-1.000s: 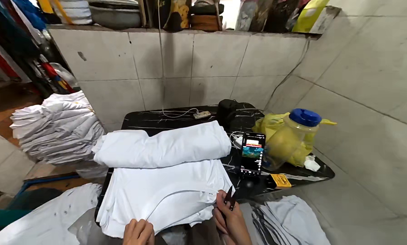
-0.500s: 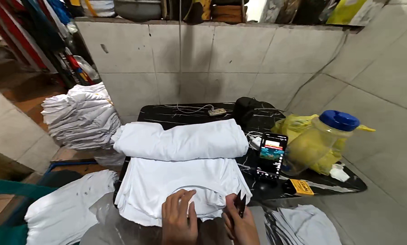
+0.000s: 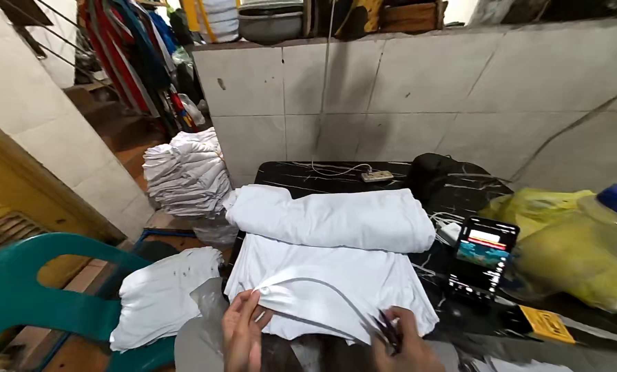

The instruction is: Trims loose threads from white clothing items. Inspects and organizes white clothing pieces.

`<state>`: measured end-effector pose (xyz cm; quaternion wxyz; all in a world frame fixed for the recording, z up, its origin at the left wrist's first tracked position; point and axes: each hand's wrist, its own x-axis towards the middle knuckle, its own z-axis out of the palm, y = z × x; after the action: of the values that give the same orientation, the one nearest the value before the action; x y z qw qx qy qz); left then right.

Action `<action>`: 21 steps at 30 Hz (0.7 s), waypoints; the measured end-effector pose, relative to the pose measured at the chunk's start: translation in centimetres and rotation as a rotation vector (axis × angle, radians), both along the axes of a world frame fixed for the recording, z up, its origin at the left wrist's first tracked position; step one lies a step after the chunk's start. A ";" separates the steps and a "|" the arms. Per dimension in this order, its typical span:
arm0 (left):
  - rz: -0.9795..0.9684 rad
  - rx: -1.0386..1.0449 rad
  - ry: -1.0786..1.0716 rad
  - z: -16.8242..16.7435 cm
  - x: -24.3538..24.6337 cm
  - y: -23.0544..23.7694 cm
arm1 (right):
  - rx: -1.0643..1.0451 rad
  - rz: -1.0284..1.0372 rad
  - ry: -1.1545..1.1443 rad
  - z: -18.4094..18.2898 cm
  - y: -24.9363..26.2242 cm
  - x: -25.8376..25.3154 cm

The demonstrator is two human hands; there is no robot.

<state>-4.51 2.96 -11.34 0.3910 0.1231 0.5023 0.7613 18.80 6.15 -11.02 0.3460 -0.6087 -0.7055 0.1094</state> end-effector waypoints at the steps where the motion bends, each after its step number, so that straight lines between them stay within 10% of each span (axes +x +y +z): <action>1: -0.024 0.010 -0.175 0.3 0.1 0.5 | 0.001 -0.013 -0.014 0.1 0.0 0.5; 4: -0.088 0.104 -0.338 0.2 0.9 1.0 | -0.074 0.040 -0.037 0.4 -0.1 2.1; 9: -0.219 0.237 0.077 -0.4 1.4 -0.6 | -0.291 0.188 -0.117 1.6 -0.3 3.4; 21: -0.068 0.382 0.732 -2.5 2.4 -1.0 | 0.047 0.537 0.011 1.4 -0.5 -3.8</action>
<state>-2.09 1.97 -13.88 0.1816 0.4727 0.4535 0.7334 14.97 5.63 -9.64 0.3226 -0.3909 -0.8421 0.1842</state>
